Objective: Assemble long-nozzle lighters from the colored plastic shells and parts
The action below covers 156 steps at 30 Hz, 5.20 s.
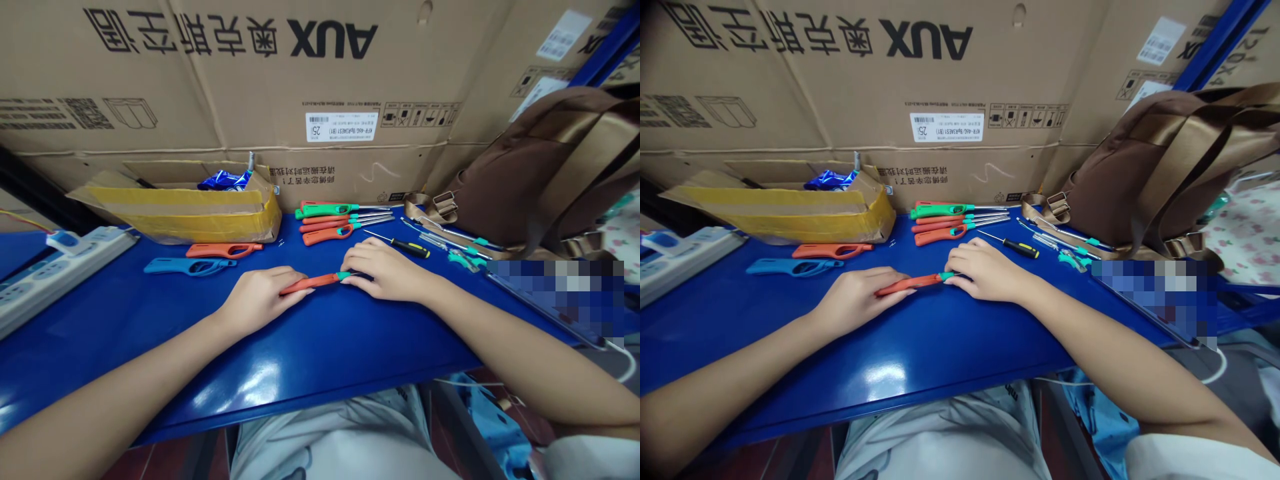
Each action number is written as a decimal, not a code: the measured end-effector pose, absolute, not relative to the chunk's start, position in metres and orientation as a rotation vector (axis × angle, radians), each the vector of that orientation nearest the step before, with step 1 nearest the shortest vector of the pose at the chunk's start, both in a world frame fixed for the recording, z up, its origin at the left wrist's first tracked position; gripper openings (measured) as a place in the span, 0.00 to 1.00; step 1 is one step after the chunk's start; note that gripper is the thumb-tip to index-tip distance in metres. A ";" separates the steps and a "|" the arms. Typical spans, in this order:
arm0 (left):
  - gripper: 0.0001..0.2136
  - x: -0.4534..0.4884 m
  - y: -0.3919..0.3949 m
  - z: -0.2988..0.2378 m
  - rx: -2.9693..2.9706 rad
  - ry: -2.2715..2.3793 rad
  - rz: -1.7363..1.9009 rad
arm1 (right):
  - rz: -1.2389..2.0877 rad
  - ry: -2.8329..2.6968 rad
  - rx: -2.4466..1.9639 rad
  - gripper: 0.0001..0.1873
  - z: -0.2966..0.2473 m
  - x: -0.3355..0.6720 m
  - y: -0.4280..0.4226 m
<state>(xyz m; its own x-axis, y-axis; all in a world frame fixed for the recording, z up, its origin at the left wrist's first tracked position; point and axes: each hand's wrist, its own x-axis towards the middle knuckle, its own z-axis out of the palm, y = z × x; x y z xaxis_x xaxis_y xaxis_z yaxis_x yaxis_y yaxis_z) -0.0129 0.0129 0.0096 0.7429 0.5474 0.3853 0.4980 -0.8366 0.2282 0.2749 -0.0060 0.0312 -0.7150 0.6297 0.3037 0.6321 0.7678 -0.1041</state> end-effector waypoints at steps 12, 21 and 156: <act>0.11 -0.005 0.006 0.015 2.593 0.895 0.735 | -0.051 -2.638 -0.901 0.10 0.028 0.273 -0.005; 0.16 -0.002 0.002 0.019 2.557 0.973 0.715 | -0.074 -2.709 -0.947 0.13 0.030 0.273 -0.005; 0.12 -0.010 0.005 0.012 2.432 0.946 0.621 | 0.046 -2.442 -1.456 0.05 0.010 0.206 0.055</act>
<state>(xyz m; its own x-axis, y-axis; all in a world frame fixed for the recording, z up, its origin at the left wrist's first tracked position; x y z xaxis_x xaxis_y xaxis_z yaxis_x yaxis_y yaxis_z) -0.0102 0.0047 0.0119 0.6628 0.7087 0.2417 0.5036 -0.6608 0.5565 0.2059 0.0550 0.0105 -0.4430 0.8648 0.2365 0.8552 0.4868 -0.1779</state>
